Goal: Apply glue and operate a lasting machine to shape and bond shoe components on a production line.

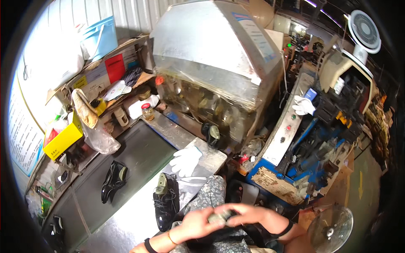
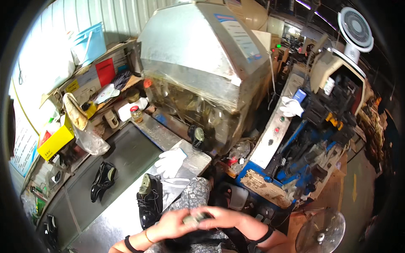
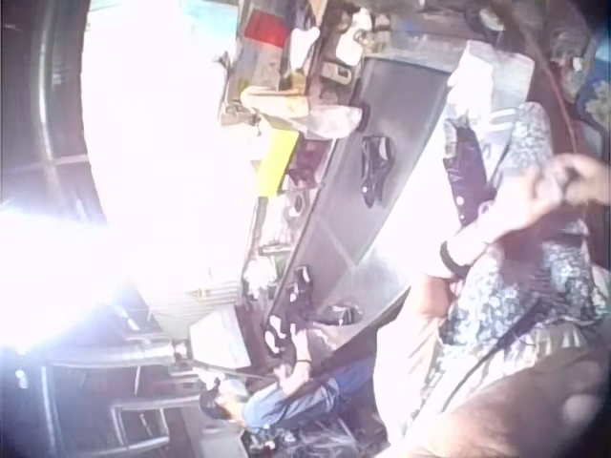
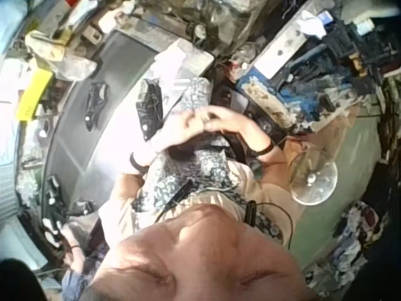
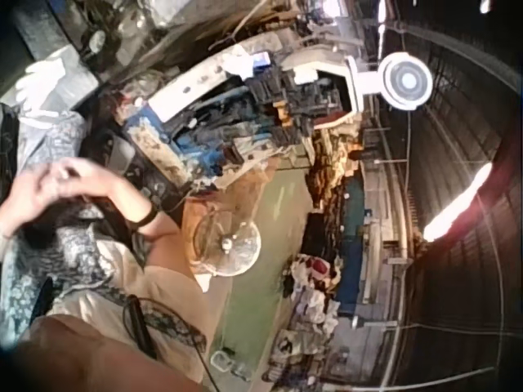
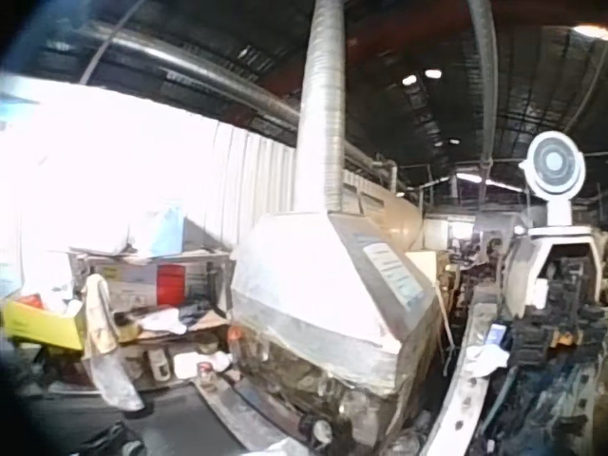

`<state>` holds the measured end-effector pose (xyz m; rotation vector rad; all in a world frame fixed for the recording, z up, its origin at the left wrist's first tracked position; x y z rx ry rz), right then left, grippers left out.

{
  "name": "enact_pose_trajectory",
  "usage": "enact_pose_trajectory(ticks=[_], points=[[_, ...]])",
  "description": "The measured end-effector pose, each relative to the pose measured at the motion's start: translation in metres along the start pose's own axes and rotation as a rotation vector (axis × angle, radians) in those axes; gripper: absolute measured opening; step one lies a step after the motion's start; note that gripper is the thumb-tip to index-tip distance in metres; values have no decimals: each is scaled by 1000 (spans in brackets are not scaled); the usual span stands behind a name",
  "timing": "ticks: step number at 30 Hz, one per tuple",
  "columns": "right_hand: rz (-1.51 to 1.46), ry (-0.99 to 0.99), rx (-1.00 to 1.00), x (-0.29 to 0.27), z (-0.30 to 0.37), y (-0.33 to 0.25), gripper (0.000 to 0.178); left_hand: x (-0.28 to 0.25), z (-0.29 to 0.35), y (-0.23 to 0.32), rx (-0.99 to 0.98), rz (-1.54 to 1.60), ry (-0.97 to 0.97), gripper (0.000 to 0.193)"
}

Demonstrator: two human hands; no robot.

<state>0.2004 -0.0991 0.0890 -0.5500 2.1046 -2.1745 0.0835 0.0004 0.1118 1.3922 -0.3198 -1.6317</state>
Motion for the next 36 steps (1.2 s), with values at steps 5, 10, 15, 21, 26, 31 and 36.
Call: enact_pose_trajectory(ticks=[5, 10, 15, 21, 26, 31, 36], points=[[-578, 526, 406, -22, 38, 54, 48, -21, 27, -62, 145, 211, 366, 68], [-627, 749, 14, -98, -5, 33, 50, -71, 63, -177, -340, 441, 1061, 39], [-400, 986, -534, -231, -186, 14, 45, -66, 28, -178, -406, 104, 867, 74], [749, 1014, -194, -271, -339, 33, 55, -76, 5, -204, -539, 132, 950, 66], [372, 315, -45, -70, -261, 78, 67, -82, 12, -245, -498, 1170, 955, 48], [-187, 634, -228, 9, -134, 23, 92, -58, -27, -116, 9, 1312, 689, 64], [102, 1004, -448, -76, 57, -82, 83, -40, -16, -17, 324, 702, 194, 69]])
Point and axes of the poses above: each hand's wrist, its own z-axis away from the middle knuckle, its own x-axis out of the palm, y = z × x, the point moved 7 cm from there along -z, towards the middle knuckle, and after that the axes turned 9 degrees about -x, right-handed, at the moved point
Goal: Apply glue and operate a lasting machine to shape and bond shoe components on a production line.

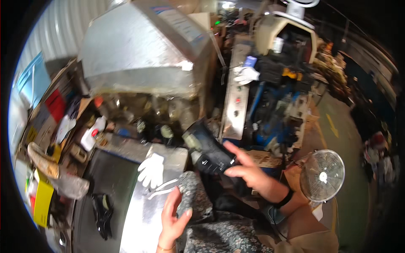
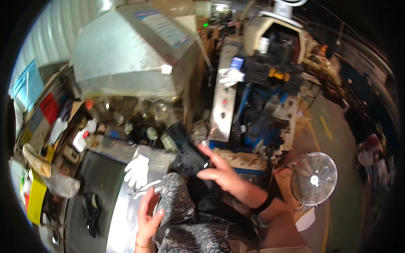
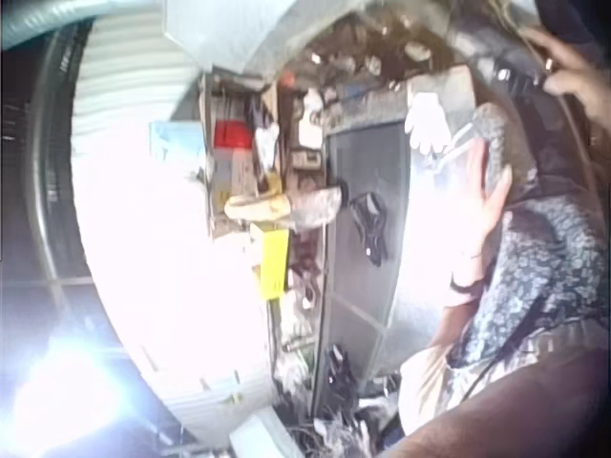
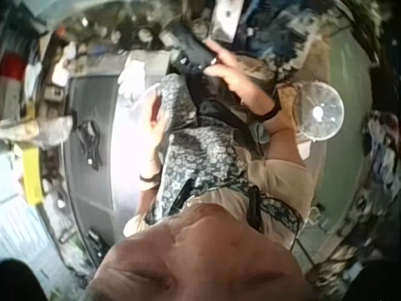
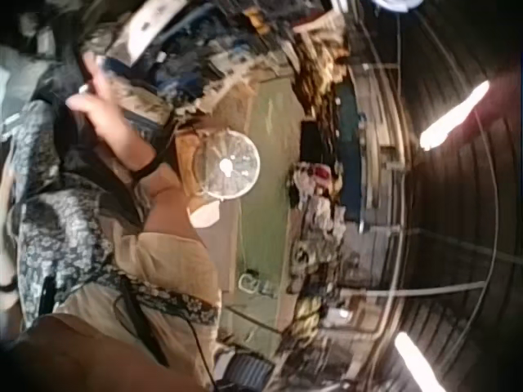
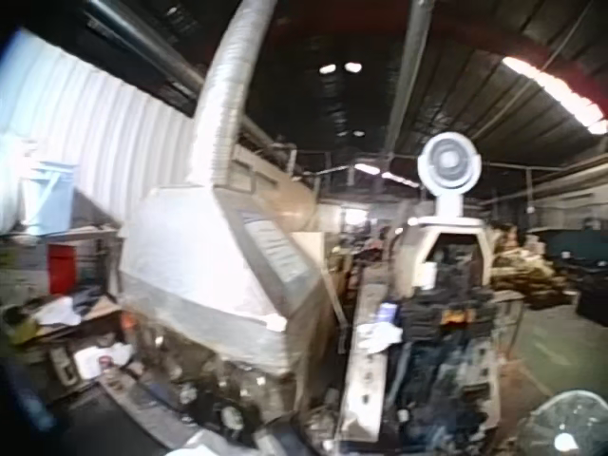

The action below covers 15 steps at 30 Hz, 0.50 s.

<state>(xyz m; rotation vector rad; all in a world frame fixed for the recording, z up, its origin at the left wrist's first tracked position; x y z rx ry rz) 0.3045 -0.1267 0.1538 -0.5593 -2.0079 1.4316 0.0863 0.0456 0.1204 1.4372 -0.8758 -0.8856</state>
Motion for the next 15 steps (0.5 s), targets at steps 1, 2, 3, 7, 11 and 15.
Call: enact_pose_trajectory(ticks=[1, 2, 3, 7, 11, 15], points=[[82, 75, -92, -38, 2, -27, 82, 0, 9, -2, 53, -183, -62, 64], [296, 126, -283, -74, -1, -61, 80, -3, 19, -18, -22, -102, -42, 58], [547, 208, -361, -112, 5, -91, 77, -6, 33, -42, -145, -20, -62, 52], [1311, 652, -227, -244, -1, -165, 76, -43, 69, -129, -252, 73, 269, 42], [1402, 717, -171, -320, -10, -191, 75, -57, 87, -141, -234, 205, 316, 40], [1394, 671, -18, -345, -24, -191, 76, -47, 89, -110, -393, 257, 360, 39]])
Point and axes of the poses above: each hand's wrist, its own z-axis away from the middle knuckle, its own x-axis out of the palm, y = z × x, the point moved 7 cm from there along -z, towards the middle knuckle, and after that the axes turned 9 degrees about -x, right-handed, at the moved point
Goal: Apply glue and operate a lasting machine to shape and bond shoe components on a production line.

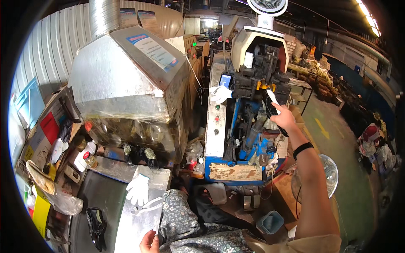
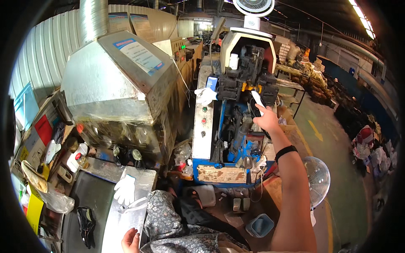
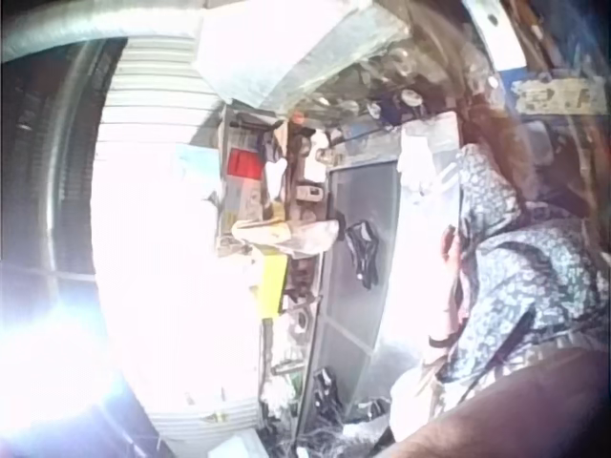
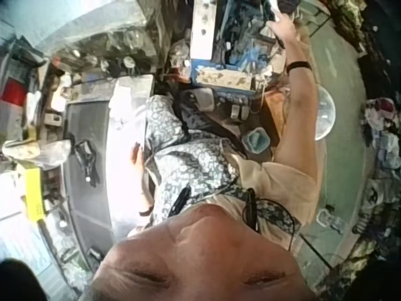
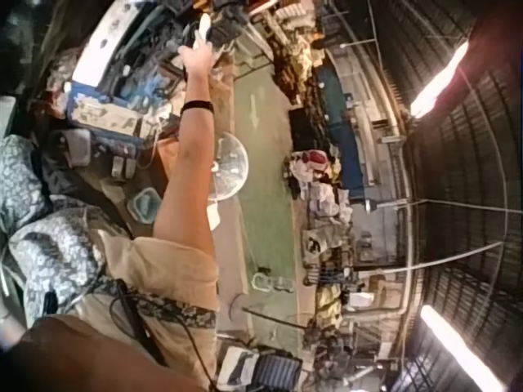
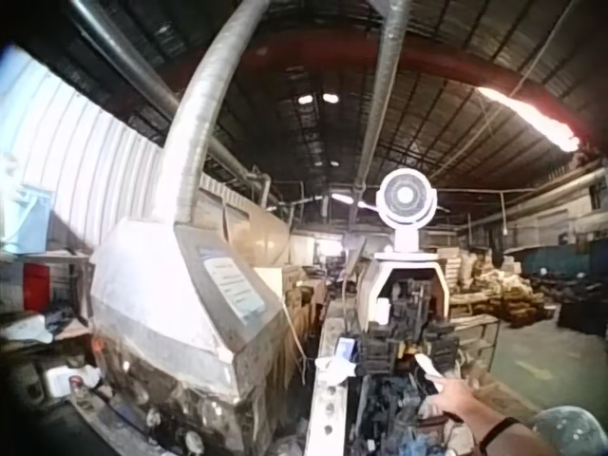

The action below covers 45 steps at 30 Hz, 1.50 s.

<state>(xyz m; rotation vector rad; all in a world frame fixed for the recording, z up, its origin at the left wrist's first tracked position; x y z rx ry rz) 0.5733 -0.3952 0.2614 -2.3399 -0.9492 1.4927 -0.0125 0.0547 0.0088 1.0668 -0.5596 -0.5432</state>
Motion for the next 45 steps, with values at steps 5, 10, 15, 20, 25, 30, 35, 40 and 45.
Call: enact_pose_trajectory(ticks=[5, 10, 15, 20, 25, 30, 35, 40, 45], points=[[159, -88, 56, -4, -5, -8, 75, 27, 9, 7, -4, -226, -148, 42], [140, -151, -7, -13, -2, -4, 74, 26, 1, -24, 153, -845, -147, 39], [153, -116, 7, -10, -7, 13, 76, 60, 4, -10, 219, -758, -120, 33], [5, -171, 22, -4, -3, 28, 76, 122, 21, 38, 280, -1041, -202, 29], [14, -6, 1, -10, 4, 29, 74, 159, 31, 54, 356, -1193, -347, 31], [85, -49, -21, -13, -8, 17, 74, 150, 30, 49, 282, -1215, -311, 30], [145, -194, -90, -24, -16, -1, 73, 148, 32, 53, 363, -1168, -263, 31], [374, -165, -124, 5, 2, -27, 68, 151, 34, 42, 265, -1260, -344, 31], [122, 121, -64, 7, 5, -16, 66, 133, 34, 45, 333, -1179, -292, 31]])
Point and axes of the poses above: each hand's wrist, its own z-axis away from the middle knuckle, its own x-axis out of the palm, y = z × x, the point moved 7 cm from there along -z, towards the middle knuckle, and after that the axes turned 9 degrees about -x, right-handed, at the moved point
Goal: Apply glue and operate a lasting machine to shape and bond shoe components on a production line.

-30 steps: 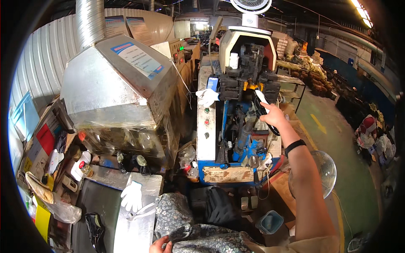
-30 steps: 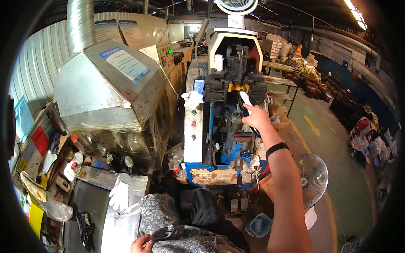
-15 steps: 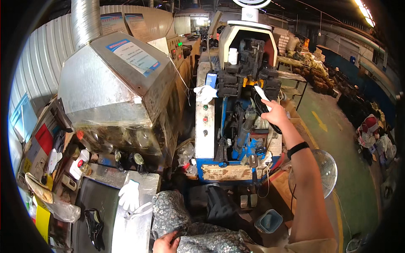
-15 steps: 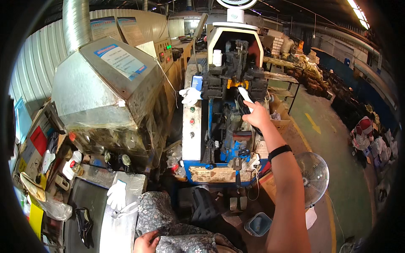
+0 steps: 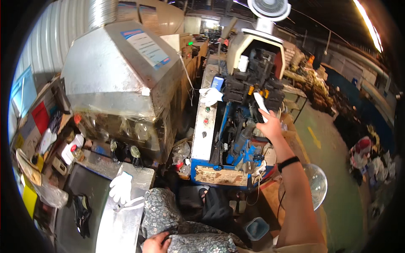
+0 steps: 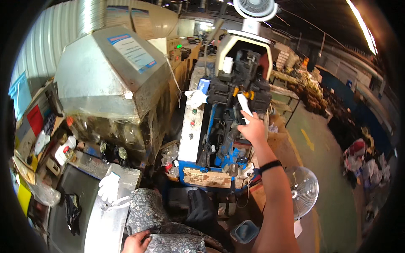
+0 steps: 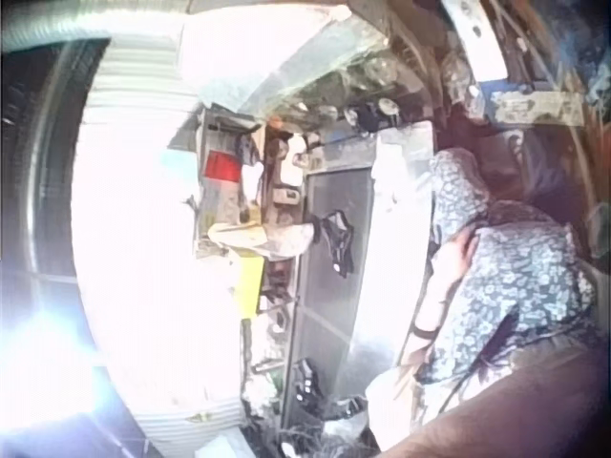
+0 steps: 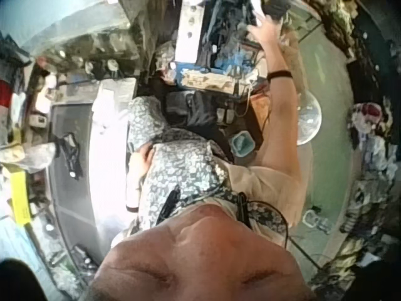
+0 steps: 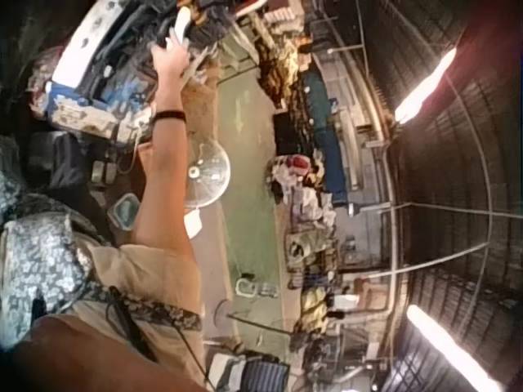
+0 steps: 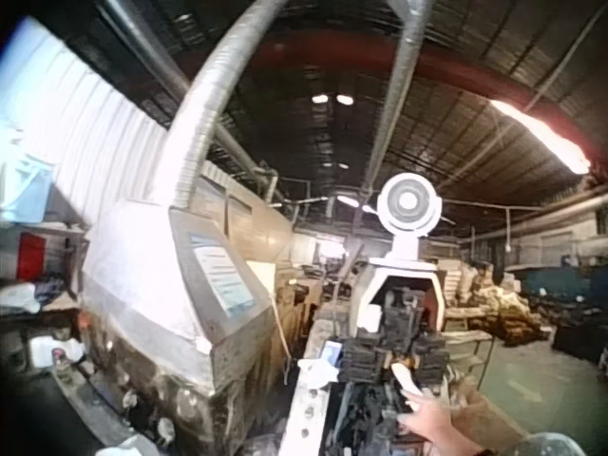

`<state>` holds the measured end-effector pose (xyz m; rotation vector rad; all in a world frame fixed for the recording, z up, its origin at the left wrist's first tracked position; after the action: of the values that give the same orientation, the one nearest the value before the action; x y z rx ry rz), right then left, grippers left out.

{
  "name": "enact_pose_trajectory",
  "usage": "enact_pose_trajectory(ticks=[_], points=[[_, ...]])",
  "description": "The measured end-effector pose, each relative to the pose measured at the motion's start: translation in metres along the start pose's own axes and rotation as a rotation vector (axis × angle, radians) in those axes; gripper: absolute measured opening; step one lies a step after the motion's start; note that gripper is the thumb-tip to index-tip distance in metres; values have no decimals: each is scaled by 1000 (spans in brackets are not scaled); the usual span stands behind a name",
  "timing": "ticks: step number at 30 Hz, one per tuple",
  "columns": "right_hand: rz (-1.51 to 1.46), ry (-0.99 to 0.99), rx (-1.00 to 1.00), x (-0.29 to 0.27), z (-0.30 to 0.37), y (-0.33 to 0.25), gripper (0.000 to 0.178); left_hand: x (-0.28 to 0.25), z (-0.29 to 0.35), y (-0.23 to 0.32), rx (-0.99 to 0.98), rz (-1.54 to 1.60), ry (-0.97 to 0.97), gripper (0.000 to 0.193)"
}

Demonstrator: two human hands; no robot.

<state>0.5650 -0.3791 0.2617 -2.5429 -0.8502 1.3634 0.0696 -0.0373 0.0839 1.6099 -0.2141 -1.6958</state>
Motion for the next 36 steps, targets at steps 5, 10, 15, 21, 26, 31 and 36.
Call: enact_pose_trajectory(ticks=[5, 10, 15, 21, 26, 31, 36], points=[[-33, -7, -87, -14, -26, 40, 68, 8, -3, -41, -232, 111, -43, 33], [-71, -278, -91, -3, -35, 46, 68, 16, -14, -43, -254, 25, -63, 40], [189, -374, -79, 18, -20, 13, 73, 14, -16, -35, -236, -77, -80, 40], [373, -272, 33, 33, 13, -4, 78, 12, -15, -38, -250, 64, -70, 42], [258, -289, 92, 29, 13, 0, 77, 16, -11, -43, -247, 26, -55, 43], [235, -297, 145, 34, -10, 6, 77, 18, -14, -37, -267, 19, -61, 41], [253, -305, 147, 45, -45, 8, 76, 16, -18, -29, -294, -6, -52, 41]])
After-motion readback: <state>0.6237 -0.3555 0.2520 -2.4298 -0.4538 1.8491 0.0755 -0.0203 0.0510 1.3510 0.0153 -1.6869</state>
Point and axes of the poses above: each hand's wrist, its own z-axis away from the middle knuckle, its own x-axis out of the palm, y = z × x, the point moved 7 cm from there along -z, towards the middle knuckle, and after that the axes turned 9 degrees about -x, right-handed, at the moved point
